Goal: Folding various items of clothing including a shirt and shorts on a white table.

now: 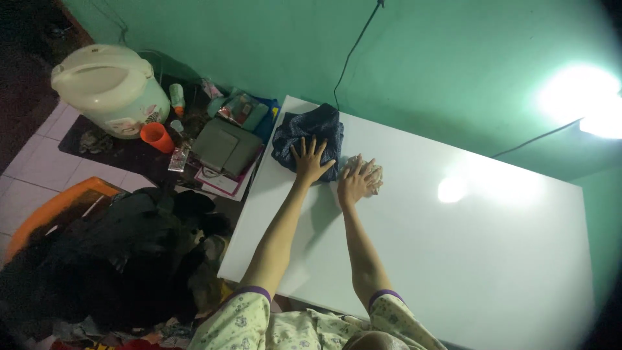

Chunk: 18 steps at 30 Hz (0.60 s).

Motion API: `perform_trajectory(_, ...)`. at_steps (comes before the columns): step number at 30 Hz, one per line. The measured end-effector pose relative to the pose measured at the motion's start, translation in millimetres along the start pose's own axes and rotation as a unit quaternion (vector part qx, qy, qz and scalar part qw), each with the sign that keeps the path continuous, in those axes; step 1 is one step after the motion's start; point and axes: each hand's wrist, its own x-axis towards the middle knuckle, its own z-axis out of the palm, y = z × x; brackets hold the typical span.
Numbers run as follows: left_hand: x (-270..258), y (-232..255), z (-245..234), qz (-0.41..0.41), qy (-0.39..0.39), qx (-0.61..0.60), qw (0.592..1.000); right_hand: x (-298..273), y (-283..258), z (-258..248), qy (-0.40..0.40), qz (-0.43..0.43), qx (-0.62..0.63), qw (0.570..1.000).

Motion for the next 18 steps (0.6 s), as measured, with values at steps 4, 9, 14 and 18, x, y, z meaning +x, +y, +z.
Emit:
perform_trajectory(4, -44.5, -2.4, -29.4, 0.012, 0.051, -0.017, 0.998, -1.5, -6.8, -7.3, -0.016, 0.009, 0.011, 1.0)
perform_trajectory(9, -121.4, -11.5, -38.3, -0.071, 0.087, 0.022, 0.993, -2.4, -10.8, -17.6, -0.041, -0.006, 0.045, 0.998)
perform_trajectory(14, -147.4, -16.2, -46.5, -0.101, 0.089, 0.022, 0.991, 0.9, -4.3, -14.5, -0.061, -0.016, 0.072, 0.995)
perform_trajectory(18, -176.9, -11.5, -45.3, -0.103, 0.073, 0.058, 0.99, -28.2, -14.7, -46.8, -0.001, -0.101, 0.165, 0.981)
